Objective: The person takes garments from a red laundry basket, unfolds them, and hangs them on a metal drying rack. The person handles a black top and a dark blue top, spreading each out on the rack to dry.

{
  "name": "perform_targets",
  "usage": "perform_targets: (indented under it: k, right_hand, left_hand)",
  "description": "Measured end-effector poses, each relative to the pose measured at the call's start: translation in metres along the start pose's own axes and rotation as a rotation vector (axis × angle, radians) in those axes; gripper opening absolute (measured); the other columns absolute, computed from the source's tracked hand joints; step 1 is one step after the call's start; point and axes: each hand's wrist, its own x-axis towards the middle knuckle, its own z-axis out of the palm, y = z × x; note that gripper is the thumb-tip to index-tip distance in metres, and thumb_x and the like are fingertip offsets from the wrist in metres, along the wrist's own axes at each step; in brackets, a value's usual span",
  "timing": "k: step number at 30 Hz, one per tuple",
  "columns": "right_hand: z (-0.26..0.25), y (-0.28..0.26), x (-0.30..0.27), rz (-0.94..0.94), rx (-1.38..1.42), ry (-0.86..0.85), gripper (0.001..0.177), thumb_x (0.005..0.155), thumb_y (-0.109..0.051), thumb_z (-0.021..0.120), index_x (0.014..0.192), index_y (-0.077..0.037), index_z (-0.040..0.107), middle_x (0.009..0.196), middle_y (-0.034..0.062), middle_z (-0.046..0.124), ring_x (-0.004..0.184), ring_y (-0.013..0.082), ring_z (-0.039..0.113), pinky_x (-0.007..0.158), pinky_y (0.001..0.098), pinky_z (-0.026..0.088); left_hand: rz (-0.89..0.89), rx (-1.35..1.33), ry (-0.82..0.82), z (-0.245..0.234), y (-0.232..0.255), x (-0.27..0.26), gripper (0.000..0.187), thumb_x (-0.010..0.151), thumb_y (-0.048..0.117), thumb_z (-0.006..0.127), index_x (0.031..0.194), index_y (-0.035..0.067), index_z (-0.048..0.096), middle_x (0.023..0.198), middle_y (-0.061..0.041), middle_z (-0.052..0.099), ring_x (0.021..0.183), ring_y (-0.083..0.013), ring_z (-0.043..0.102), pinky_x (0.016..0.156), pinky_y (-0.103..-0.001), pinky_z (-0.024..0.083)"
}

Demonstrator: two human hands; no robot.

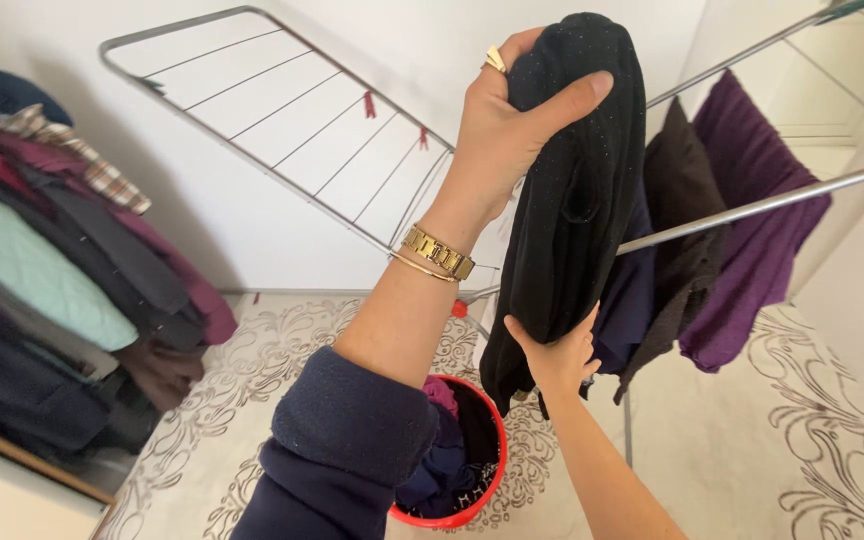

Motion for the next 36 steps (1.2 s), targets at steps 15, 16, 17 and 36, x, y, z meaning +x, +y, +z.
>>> perform_targets:
  k: [15,16,17,36]
  right_hand:
    - [-0.091,-0.038,0.155,-0.060,0.165,0.124,0.084,0.074,-0.063,0.069,0.145,-0.024,0.045,0.151,0.0048,0.038,0.139,0.0304,0.034,0.112,0.0539,0.022]
    - [-0.098,-0.042,0.168,-0.062,0.168,0.136,0.084,0.074,-0.063,0.069,0.145,-0.024,0.045,0.151,0.0048,0.038,0.139,0.0304,0.034,0.112,0.0539,0.022]
    - [-0.106,-0.045,0.182,-0.061,0.219,0.134,0.081,0.075,-0.061,0.068,0.142,-0.024,0.046,0.149,0.0045,0.040,0.137,0.0297,0.036,0.110,0.0526,0.024]
    - [-0.285,-0.136,0.419,-0.093,0.823,0.103,0.033,0.085,-0.034,0.060,0.113,-0.019,0.060,0.122,0.0012,0.065,0.111,0.0194,0.062,0.089,0.0359,0.049]
  left_hand:
    - [0.168,-0.208,-0.154,0.062,-0.068,0.096,0.046,0.078,0.013,0.088,0.118,0.010,0.065,0.106,-0.007,0.074,0.096,-0.0203,0.072,0.088,-0.034,0.065]
    - [0.172,-0.214,-0.163,0.068,-0.078,0.108,0.046,0.078,0.013,0.088,0.118,0.010,0.065,0.106,-0.007,0.074,0.096,-0.0203,0.072,0.088,-0.034,0.065]
    - [0.207,-0.258,-0.161,0.073,-0.088,0.121,0.043,0.078,0.012,0.088,0.115,0.011,0.066,0.104,-0.005,0.073,0.095,-0.0187,0.070,0.087,-0.032,0.063]
    - [0.237,-0.643,-0.062,0.182,-0.194,0.268,0.042,0.080,0.011,0.089,0.115,0.009,0.066,0.108,-0.009,0.072,0.099,-0.0231,0.069,0.092,-0.037,0.059]
